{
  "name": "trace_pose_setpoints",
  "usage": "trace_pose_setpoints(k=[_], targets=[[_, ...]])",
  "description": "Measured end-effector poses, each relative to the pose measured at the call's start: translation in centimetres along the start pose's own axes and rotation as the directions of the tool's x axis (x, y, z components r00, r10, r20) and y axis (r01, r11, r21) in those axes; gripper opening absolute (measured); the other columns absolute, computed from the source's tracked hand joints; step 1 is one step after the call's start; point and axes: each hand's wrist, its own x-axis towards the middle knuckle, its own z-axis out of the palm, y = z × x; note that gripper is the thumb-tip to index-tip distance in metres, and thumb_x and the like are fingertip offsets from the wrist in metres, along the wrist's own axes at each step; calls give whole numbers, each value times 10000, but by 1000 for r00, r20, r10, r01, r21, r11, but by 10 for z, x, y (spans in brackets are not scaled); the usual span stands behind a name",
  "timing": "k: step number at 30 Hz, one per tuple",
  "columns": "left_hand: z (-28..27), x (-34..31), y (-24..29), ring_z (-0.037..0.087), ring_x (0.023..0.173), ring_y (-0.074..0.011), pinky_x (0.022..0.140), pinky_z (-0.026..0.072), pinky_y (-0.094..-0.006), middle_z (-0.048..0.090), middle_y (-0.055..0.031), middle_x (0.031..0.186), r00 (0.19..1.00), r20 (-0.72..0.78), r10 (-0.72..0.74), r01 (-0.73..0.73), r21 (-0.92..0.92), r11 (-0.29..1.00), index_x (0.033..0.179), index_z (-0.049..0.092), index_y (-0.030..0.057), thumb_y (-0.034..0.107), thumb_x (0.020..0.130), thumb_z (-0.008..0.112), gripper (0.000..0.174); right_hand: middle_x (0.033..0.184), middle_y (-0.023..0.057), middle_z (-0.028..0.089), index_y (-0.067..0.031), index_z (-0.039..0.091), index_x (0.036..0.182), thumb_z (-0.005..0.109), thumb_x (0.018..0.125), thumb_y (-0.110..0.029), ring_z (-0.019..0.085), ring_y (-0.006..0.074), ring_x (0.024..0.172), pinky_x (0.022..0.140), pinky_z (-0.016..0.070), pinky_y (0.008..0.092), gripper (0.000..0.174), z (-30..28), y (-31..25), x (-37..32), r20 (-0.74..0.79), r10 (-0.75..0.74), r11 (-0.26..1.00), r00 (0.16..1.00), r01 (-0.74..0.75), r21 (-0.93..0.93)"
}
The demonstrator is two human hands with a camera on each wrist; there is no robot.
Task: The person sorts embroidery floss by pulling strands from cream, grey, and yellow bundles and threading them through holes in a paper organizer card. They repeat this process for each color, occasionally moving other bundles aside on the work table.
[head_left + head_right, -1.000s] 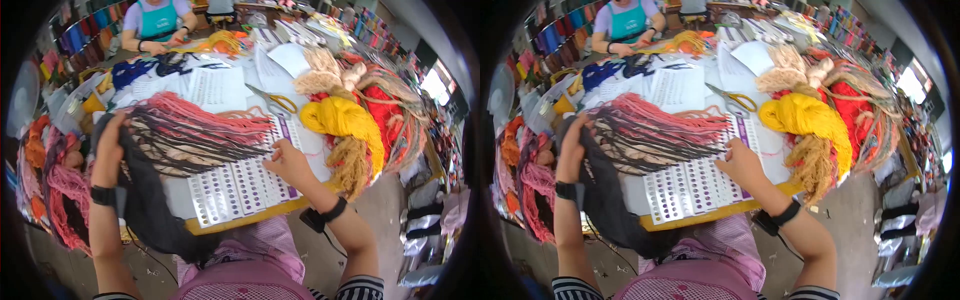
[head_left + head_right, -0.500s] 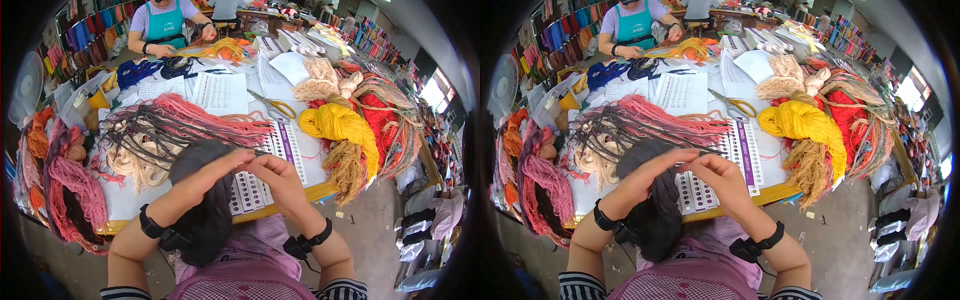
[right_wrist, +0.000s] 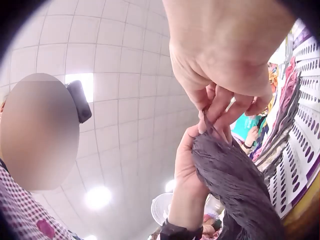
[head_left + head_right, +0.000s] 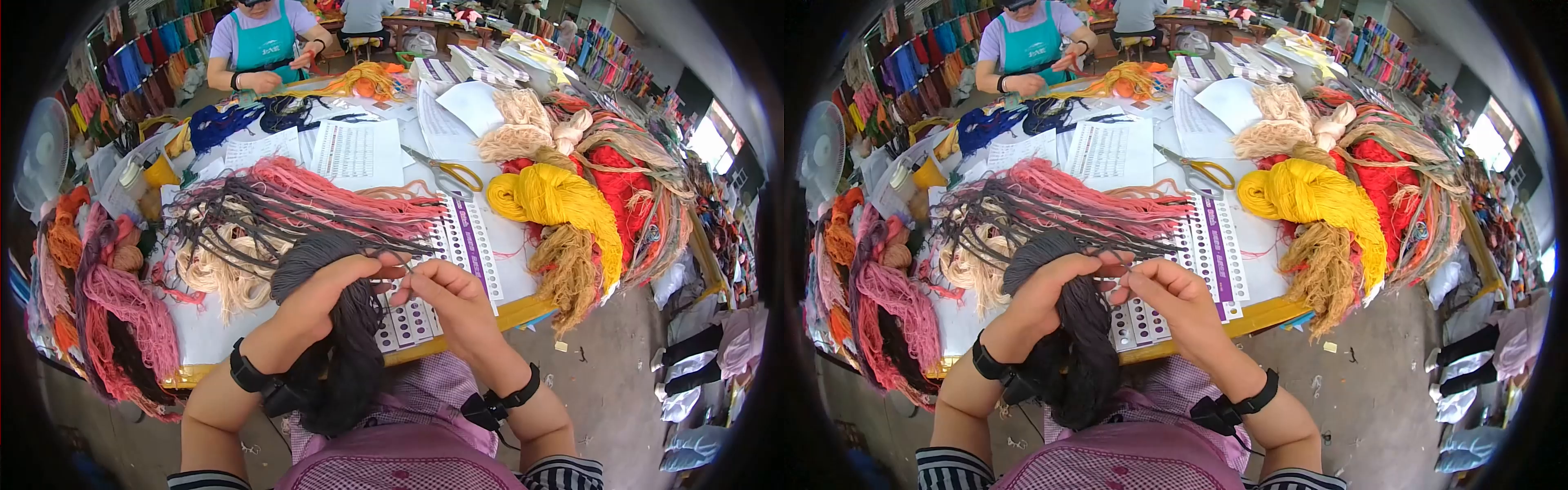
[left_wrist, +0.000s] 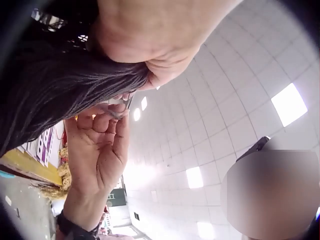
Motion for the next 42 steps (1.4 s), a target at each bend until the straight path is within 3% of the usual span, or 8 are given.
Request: trace_pose_setpoints(k=[16,20,22,32,34,38,40,42], targets=[[13,1,-2,485,1195,-160,999,388,-297,525,-125,1279,989,127,72,-107,290,951,1287,483,-34,331,994,389,477,884,4,621,-27,611,1026,639,865,-105,519,43,768,673,426,220,181,5,12,4,-74,-65,976,995,48,-214],[-23,-15,32,520,594,-81,536,438,-214,573,17,721,937,-335,93,-180,-238,955,854,596,68,163,874,618,99,719,-49,522,-59,568,873,580,908,-147,445,28,642,570,366,208,95,-23,-13,-22,160,107,870,981,-170,462],[-93,-28,49,396,553,-29,498,371,-171,428,70,649,958,-242,151,-257,-499,828,856,554,78,143,906,565,83,683,-72,474,-81,557,850,597,892,-155,411,22,596,525,323,203,94,-49,-44,-46,-277,162,972,947,-201,-119],[-398,-209,110,454,594,-54,568,438,-193,451,19,717,845,-428,320,-492,-391,778,1158,525,8,58,949,485,219,659,-37,598,-47,690,818,670,805,-173,495,66,563,534,399,231,128,-300,-164,-197,-399,-610,218,685,-339,-915],[-410,-226,124,412,585,-50,549,398,-179,362,27,706,754,-478,450,-573,-145,807,1314,408,-22,54,962,433,361,624,10,598,-28,686,816,684,793,-211,519,81,589,567,419,247,184,-327,-202,-233,-450,-762,-23,465,-715,-699],[-279,-156,122,439,957,-139,779,432,-224,353,-93,1113,612,-369,699,-616,333,714,1398,297,5,93,956,420,467,632,37,595,-12,668,796,644,824,-235,506,89,588,561,400,250,225,-331,-235,-249,-350,-867,-10,353,-716,-698],[-185,-129,111,404,1295,-203,966,415,-248,268,-191,1481,393,-268,880,-519,725,453,1435,220,-11,143,965,377,519,651,13,570,-23,641,766,582,863,-193,464,84,578,543,362,246,204,-307,-229,-206,-358,-859,351,367,-87,-932],[-116,-101,122,571,1031,-140,668,483,-126,514,-179,1239,755,-137,641,-643,39,765,1289,419,-62,168,961,455,403,683,-23,517,-54,632,819,552,893,-166,412,49,607,556,316,198,157,-248,-201,-148,-443,-794,436,415,-118,-892]])
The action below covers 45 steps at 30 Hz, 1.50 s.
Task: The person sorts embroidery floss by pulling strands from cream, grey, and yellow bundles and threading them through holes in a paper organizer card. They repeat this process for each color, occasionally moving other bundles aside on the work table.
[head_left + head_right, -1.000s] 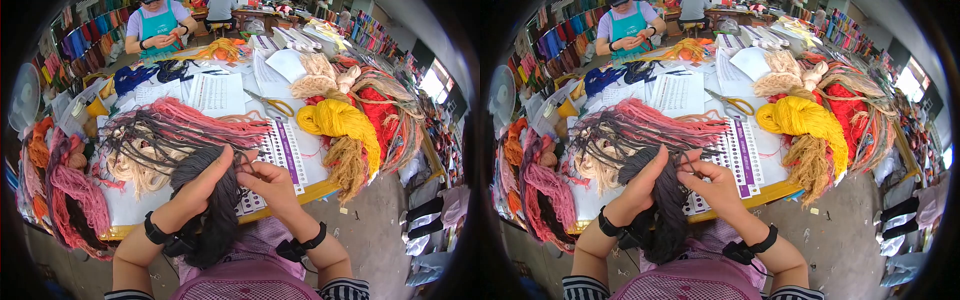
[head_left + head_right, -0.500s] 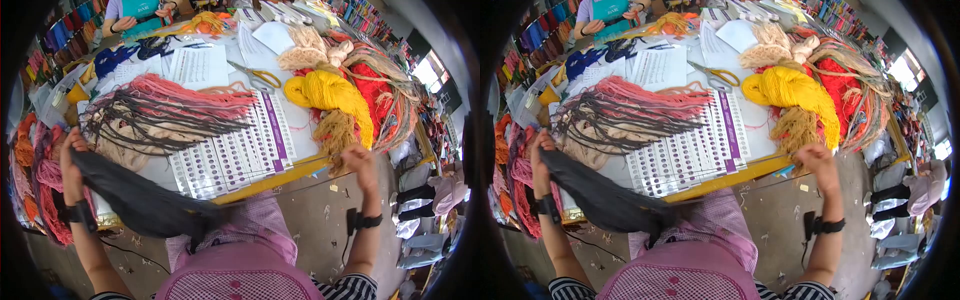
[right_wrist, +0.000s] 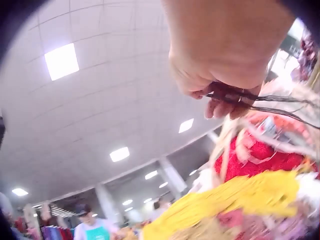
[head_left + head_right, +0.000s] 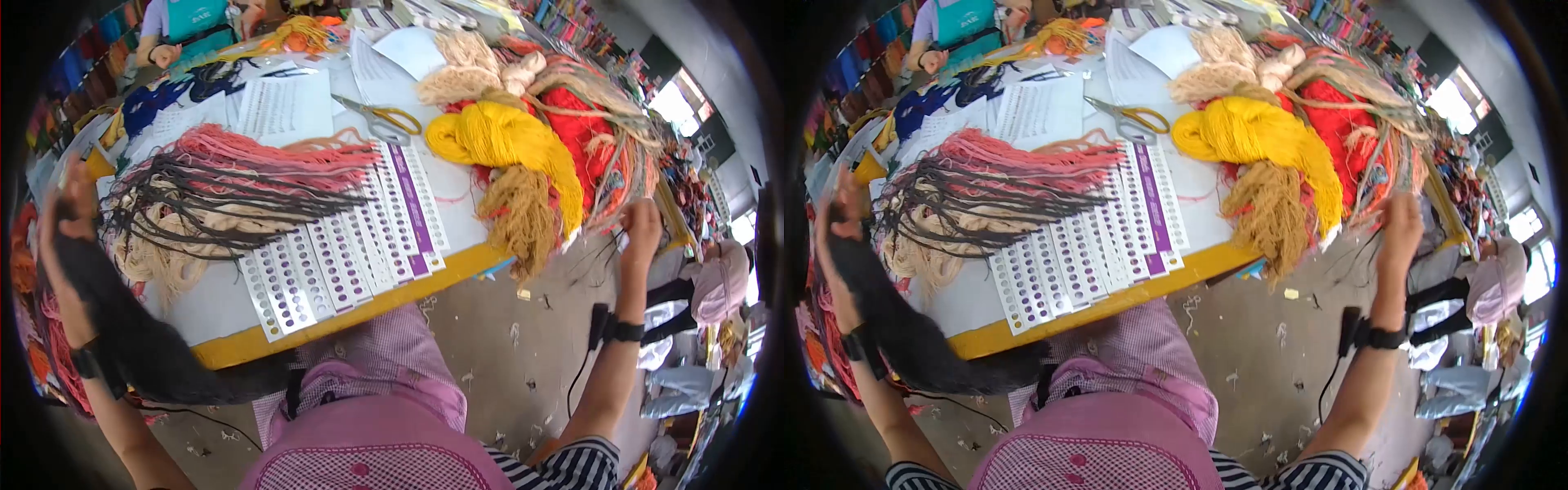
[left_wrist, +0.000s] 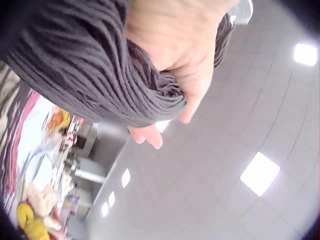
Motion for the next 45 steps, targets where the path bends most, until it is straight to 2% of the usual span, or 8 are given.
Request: trace_pose_setpoints(k=[1,4,5,6,14,22,28,45], targets=[[24,11,-23,535,749,-37,501,401,-89,563,-78,991,966,-256,44,-30,58,998,1169,516,-50,148,920,546,320,724,-27,548,-54,637,831,578,893,-136,475,53,664,609,368,198,119,33,-11,-11,86,-35,998,996,39,-41],[127,23,-72,443,616,-22,482,309,-128,536,-2,838,955,-171,-243,261,91,961,1082,582,-13,109,851,619,263,815,34,649,4,649,920,605,850,-55,591,96,774,726,470,245,101,126,-49,-61,386,-151,971,910,209,-114],[161,8,-99,437,609,-24,508,317,-134,552,12,813,996,28,90,-94,289,953,995,633,4,145,830,649,218,855,77,668,-6,639,946,591,853,-44,617,135,778,732,478,242,111,153,-59,-76,455,-175,958,873,257,-126],[152,43,-112,470,598,-29,506,353,-143,583,1,792,871,-58,-488,491,74,868,884,654,20,175,807,690,177,850,88,675,-25,612,977,578,858,-53,627,156,768,697,482,250,127,176,-65,-88,512,-288,944,809,329,12],[165,68,-283,564,583,-76,498,462,-181,628,-45,736,475,-22,-880,880,-9,476,838,640,21,144,826,674,129,719,81,675,5,629,850,586,829,-71,627,141,570,542,489,260,90,284,-28,-113,759,156,967,632,-253,12],[163,58,-296,551,580,-68,508,463,-183,603,-1,710,519,15,-855,854,-46,518,834,625,60,160,842,660,107,746,146,655,-3,657,864,665,750,-170,647,220,648,619,496,319,203,282,-31,-128,670,-262,925,694,379,-32],[172,46,-299,619,685,-111,568,499,-219,633,-36,825,600,-11,-800,800,21,600,980,592,95,145,836,651,163,713,100,655,26,658,898,683,740,-185,604,123,647,617,478,266,265,259,-44,-125,781,122,982,612,-187,-6],[169,41,-304,616,696,-155,586,512,-282,611,-69,828,615,-54,-787,788,63,612,1060,536,101,104,780,654,304,750,36,654,31,634,920,649,807,-18,569,55,656,587,458,209,124,252,-46,-142,722,21,967,691,-199,162]])
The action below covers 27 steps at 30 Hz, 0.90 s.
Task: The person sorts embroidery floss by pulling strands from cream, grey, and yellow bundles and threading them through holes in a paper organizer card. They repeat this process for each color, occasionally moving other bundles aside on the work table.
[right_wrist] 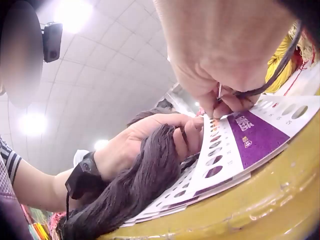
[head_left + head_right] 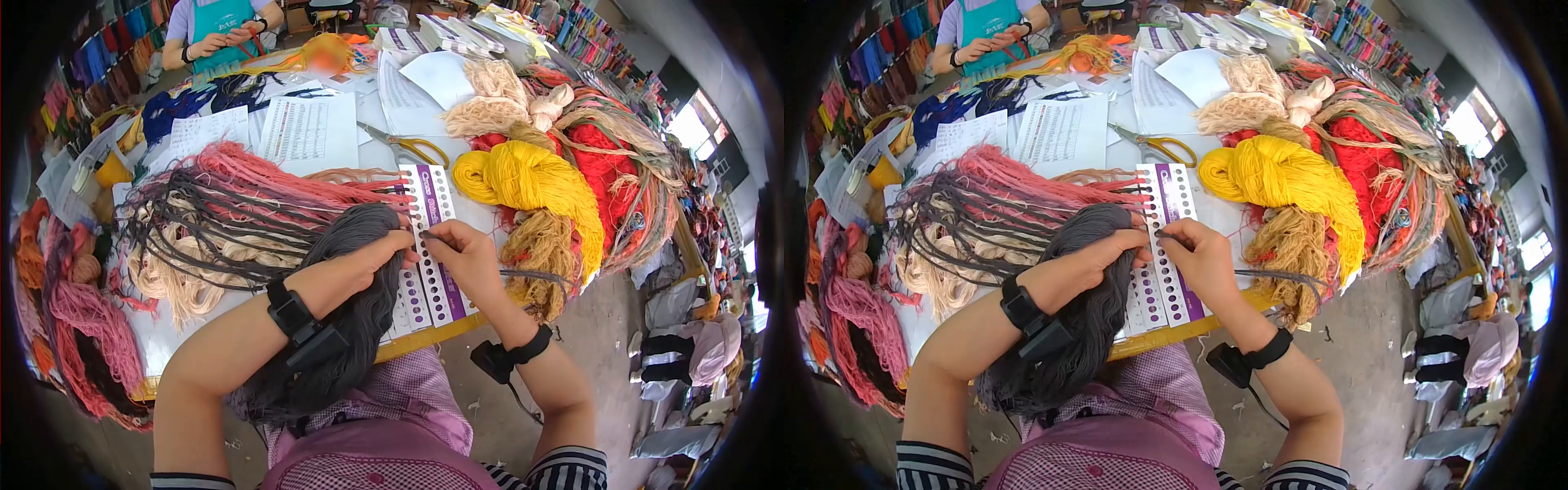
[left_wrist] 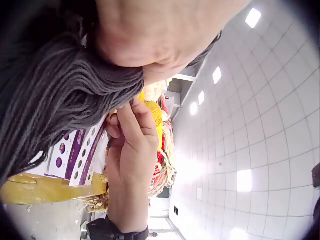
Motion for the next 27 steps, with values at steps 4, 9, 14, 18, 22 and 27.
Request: trace_pose_setpoints(k=[4,9,14,18,22,27], targets=[[-2,-2,1,608,699,-153,589,510,-289,608,-73,850,1000,5,19,-19,26,999,1095,538,95,105,776,644,336,741,29,646,16,644,924,645,807,-3,564,51,631,566,447,201,119,-6,-3,4,21,117,974,993,-118,194],[0,-7,-1,582,685,-117,615,490,-268,603,-42,822,999,30,30,-31,47,998,1118,531,129,141,771,692,382,740,20,635,28,633,917,634,830,-21,557,45,616,528,411,178,99,-6,-6,7,60,230,957,971,-237,170],[-10,-4,-14,579,711,-119,626,475,-254,612,-39,819,982,69,177,-174,-44,984,1124,534,121,154,772,696,389,680,23,629,17,643,899,670,775,-47,546,39,605,553,429,194,142,6,-4,-3,-51,-287,903,957,253,-349],[-14,-1,-14,567,707,-114,633,469,-246,611,-30,809,964,177,200,-192,-67,979,1109,543,100,166,780,698,369,665,68,619,14,633,901,688,719,-90,567,91,588,571,472,249,216,6,-24,-7,-20,-101,959,995,92,-268],[-12,7,-19,553,675,-101,630,464,-240,606,-27,781,982,124,142,-151,73,986,949,604,87,209,790,695,220,706,67,631,30,621,867,684,713,-104,563,82,614,577,468,241,213,6,-17,-3,-32,49,986,998,-53,-159],[-27,28,-33,556,667,-98,624,471,-235,616,-31,784,957,203,209,-232,98,968,857,620,87,245,800,683,180,723,67,641,34,611,873,684,712,-105,570,79,641,583,467,238,225,11,-9,-1,-21,73,994,997,-74,-77]])
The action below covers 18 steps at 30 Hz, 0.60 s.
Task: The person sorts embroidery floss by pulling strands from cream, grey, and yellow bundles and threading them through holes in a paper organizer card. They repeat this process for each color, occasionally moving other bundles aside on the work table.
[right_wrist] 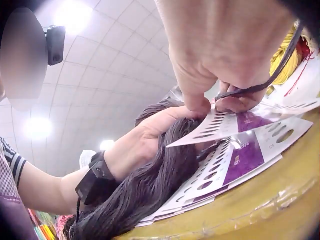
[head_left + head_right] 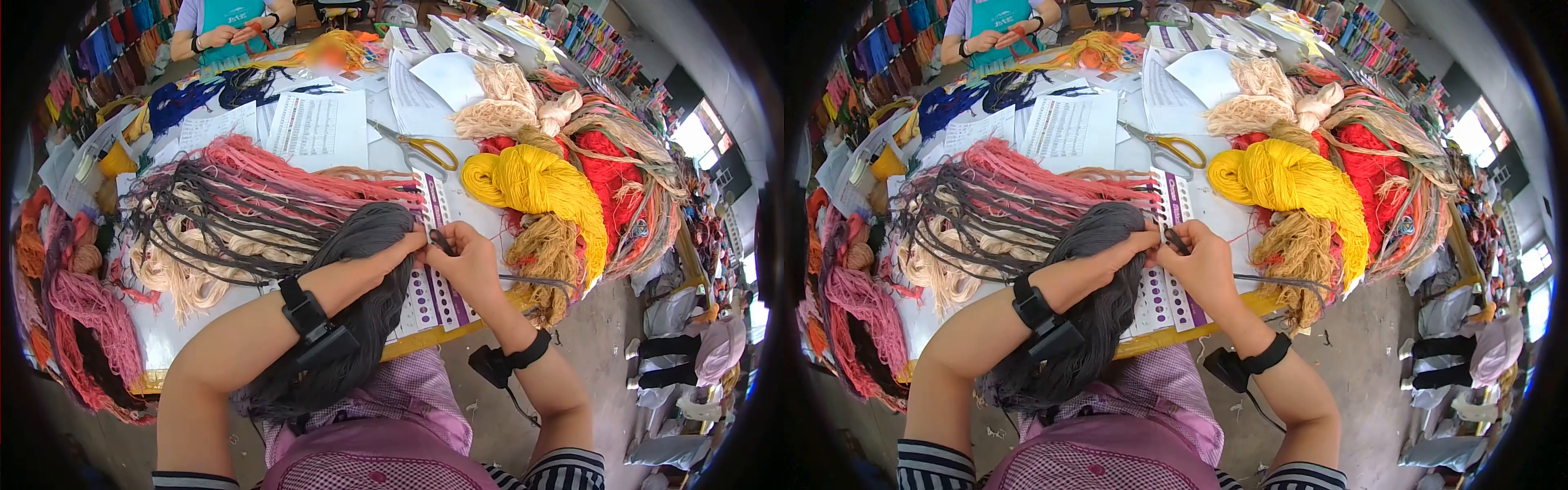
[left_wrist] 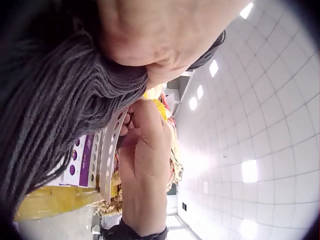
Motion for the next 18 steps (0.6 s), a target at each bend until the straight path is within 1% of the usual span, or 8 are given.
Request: trace_pose_setpoints(k=[2,4,9,12,13,14,16,18], targets=[[0,-5,14,564,675,-100,625,476,-234,621,-35,789,997,82,2,-7,58,998,866,619,85,243,806,676,178,726,76,644,33,607,888,698,700,-136,587,97,647,595,475,246,269,1,-3,0,-49,13,1000,999,-12,15],[5,-16,37,582,691,-109,636,491,-241,640,-52,814,988,-65,-138,133,-70,989,891,617,75,197,814,664,152,741,54,639,41,599,905,690,716,-113,568,72,652,597,463,218,260,0,-2,3,-31,11,1000,999,-12,-27],[-14,-42,83,610,784,-148,685,505,-273,643,-81,852,963,-157,-219,198,-141,970,882,605,43,161,801,638,147,743,38,633,57,598,958,685,718,-103,549,59,648,606,461,213,301,1,4,9,17,31,992,999,-29,-124],[-20,-48,96,614,725,-169,618,507,-268,644,-102,837,974,-125,-188,152,-252,956,877,606,35,140,794,595,134,728,49,617,34,588,968,707,704,-104,559,80,648,604,464,230,320,3,15,12,38,24,984,999,-17,-176],[-21,-47,99,611,687,-171,575,499,-256,641,-110,827,980,12,-200,194,-293,936,891,610,30,137,794,574,148,728,49,617,34,588,968,707,704,-104,559,80,648,604,464,230,320,4,14,11,38,29,984,999,-21,-178],[-22,-44,103,608,650,-172,532,490,-244,639,-117,817,969,148,-199,238,-328,914,904,613,25,133,794,552,166,750,79,625,22,577,976,733,680,-137,598,143,670,621,481,271,371,4,11,11,40,16,980,999,-8,-201],[-7,-34,102,585,573,-132,470,453,-215,634,-103,755,931,205,-301,330,-120,937,957,619,32,153,805,537,210,771,108,632,11,565,984,759,656,-171,637,207,691,639,498,311,423,5,5,9,46,1,974,999,10,-228],[13,-26,83,554,549,-87,482,427,-210,599,-42,664,957,95,-276,248,235,940,1158,599,30,161,829,558,356,772,108,603,1,530,1031,772,651,-159,630,235,715,648,492,326,478,7,0,6,-5,-22,976,1000,21,-219]])
